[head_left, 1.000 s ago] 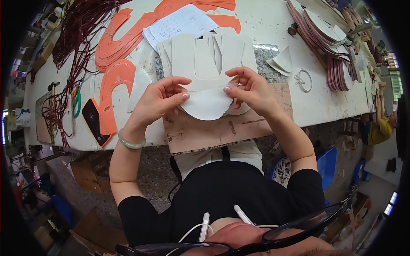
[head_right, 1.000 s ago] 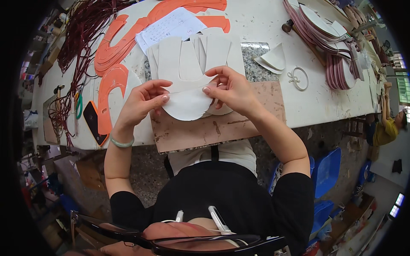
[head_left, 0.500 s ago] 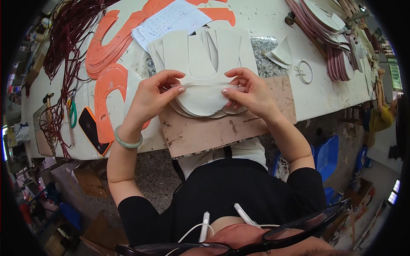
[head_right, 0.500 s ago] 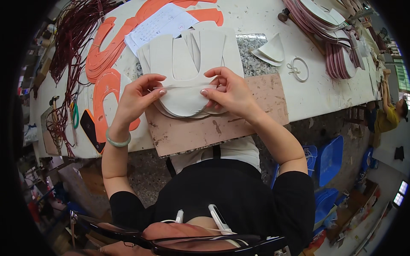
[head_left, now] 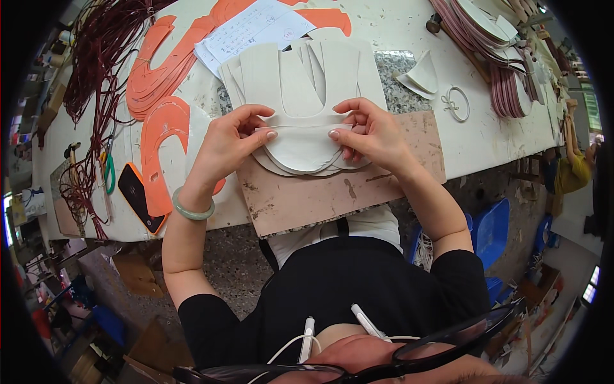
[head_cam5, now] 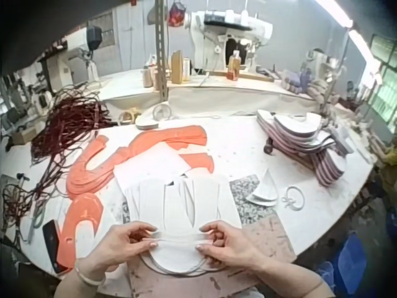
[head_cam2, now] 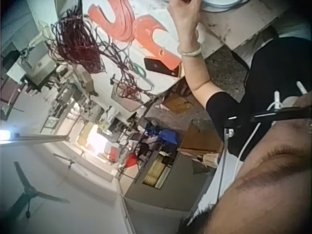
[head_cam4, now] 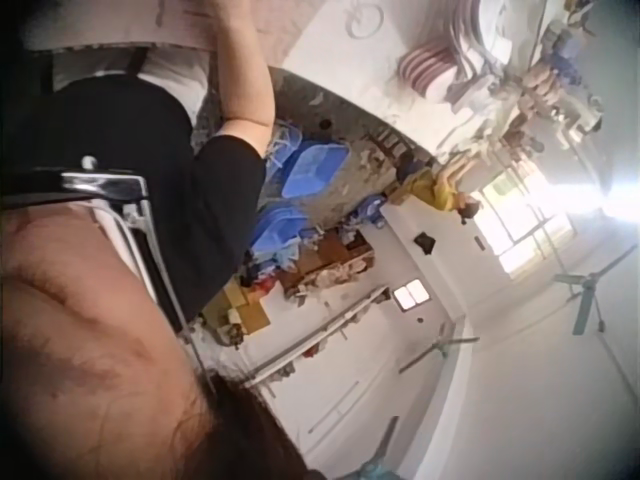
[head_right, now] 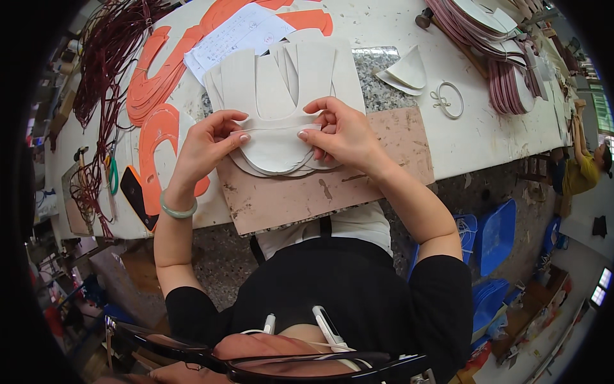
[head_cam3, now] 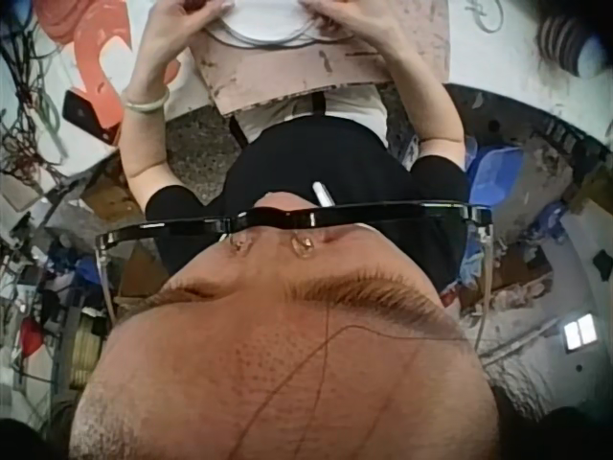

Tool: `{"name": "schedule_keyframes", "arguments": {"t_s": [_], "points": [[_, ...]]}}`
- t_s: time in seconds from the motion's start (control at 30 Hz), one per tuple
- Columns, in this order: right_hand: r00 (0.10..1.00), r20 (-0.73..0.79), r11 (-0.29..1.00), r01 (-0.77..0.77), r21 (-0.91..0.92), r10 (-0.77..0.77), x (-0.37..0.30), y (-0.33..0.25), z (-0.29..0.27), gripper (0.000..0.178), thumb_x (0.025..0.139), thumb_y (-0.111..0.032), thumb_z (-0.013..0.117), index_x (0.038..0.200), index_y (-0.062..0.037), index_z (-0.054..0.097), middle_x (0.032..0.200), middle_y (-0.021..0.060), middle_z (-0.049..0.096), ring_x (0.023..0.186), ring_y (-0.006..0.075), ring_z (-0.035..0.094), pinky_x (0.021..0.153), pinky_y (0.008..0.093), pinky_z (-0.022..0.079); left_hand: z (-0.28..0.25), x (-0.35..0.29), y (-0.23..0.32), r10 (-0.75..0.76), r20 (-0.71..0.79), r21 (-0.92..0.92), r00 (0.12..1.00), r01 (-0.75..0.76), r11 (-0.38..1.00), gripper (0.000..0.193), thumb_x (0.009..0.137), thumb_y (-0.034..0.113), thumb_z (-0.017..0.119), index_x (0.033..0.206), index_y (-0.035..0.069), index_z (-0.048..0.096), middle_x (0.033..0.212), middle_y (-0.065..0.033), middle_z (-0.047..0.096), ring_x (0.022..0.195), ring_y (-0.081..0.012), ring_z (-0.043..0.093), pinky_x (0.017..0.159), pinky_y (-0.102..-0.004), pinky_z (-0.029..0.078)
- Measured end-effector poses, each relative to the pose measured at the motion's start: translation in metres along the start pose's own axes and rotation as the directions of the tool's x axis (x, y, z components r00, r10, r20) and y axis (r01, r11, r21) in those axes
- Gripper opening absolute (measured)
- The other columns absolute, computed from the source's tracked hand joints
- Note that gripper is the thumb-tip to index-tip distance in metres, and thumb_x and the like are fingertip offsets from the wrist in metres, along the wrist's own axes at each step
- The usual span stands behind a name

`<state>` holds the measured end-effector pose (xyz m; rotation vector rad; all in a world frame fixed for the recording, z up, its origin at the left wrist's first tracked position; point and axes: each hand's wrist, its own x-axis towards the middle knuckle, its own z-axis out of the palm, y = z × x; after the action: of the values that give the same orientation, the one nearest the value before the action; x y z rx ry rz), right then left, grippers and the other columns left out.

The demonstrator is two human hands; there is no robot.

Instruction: The person adheres reinforcement patches onto U-shaped shoe pieces by hand, stacks the pieces together, secures them with a rubber band, and applies tape around them.

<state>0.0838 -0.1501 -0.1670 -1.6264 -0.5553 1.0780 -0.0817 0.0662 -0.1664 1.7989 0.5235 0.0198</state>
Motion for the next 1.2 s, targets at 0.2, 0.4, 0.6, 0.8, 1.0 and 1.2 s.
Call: {"name": "schedule_keyframes", "arguments": {"t_s": [0.2,0.4,0.6,0.8,1.0,1.2], "points": [[0.999,-0.015,0.997,0.043,-0.062,-0.044,0.001,0.004,0.002,0.041,0.086,-0.008,0.071,0.12,0.001,0.051,0.08,0.0018,0.056,0.056,0.0061,0.059,0.045,0.0207,0.046,0.003,-0.001,0.004,0.01,-0.025,0.08,1.0,-0.008,0.997,0.032,0.084,0.008,0.074,0.113,0.001,0.064,0.084,0.0005,0.064,0.075,-0.0045,0.057,0.067,-0.0197,0.047],[0.982,-0.068,0.931,0.143,-0.336,-0.176,-0.002,0.003,0.005,0.042,0.083,-0.012,0.071,0.118,0.0001,0.053,0.077,0.0032,0.057,0.061,0.0116,0.059,0.055,0.0276,0.049,0.007,-0.001,0.003,0.039,-0.056,0.109,0.998,-0.033,0.993,0.031,0.082,0.009,0.076,0.111,0.003,0.066,0.082,0.0007,0.064,0.075,-0.0047,0.056,0.067,-0.0198,0.048],[0.87,0.033,0.565,0.348,-0.748,-0.492,-0.003,-0.003,0.002,0.044,0.079,-0.014,0.073,0.117,-0.0006,0.055,0.098,0.0107,0.06,0.092,0.0258,0.061,0.079,0.0342,0.051,0.009,-0.003,0.004,0.108,-0.083,0.264,0.991,-0.083,0.961,0.03,0.082,0.009,0.076,0.109,0.002,0.066,0.076,0.0026,0.059,0.067,-0.0039,0.049,0.062,-0.0201,0.044],[0.652,0.622,0.07,0.713,-0.698,-0.434,-0.009,0.026,0.034,0.07,0.09,-0.049,0.053,0.139,-0.0009,0.043,0.151,0.0167,0.035,0.144,0.0287,0.026,0.115,0.0484,0.023,0.006,0.0,0.008,0.056,-0.071,0.287,0.996,-0.033,0.957,0.027,0.082,0.01,0.076,0.104,0.001,0.066,0.07,0.0036,0.054,0.065,-0.0036,0.046,0.058,-0.0204,0.042],[0.578,0.752,0.074,0.805,-0.588,-0.317,-0.023,0.023,0.011,0.067,0.093,-0.054,0.047,0.139,-0.0053,0.046,0.152,0.0089,0.036,0.146,0.025,0.022,0.116,0.0491,0.02,0.0,0.0,-0.005,0.102,-0.156,0.303,0.983,-0.051,0.952,0.02,0.083,0.009,0.074,0.097,0.0,0.064,0.072,0.0019,0.055,0.064,-0.0047,0.047,0.058,-0.0205,0.042],[0.747,0.596,0.512,0.65,-0.561,-0.295,0.0,-0.009,0.01,0.052,0.09,-0.039,0.061,0.127,-0.0034,0.056,0.142,0.0118,0.047,0.137,0.0295,0.037,0.11,0.0459,0.03,-0.006,-0.003,-0.012,0.156,-0.264,0.25,0.952,-0.089,0.964,0.017,0.084,0.008,0.07,0.098,-0.001,0.065,0.087,-0.007,0.062,0.071,-0.0119,0.056,0.063,-0.0259,0.046]]}}
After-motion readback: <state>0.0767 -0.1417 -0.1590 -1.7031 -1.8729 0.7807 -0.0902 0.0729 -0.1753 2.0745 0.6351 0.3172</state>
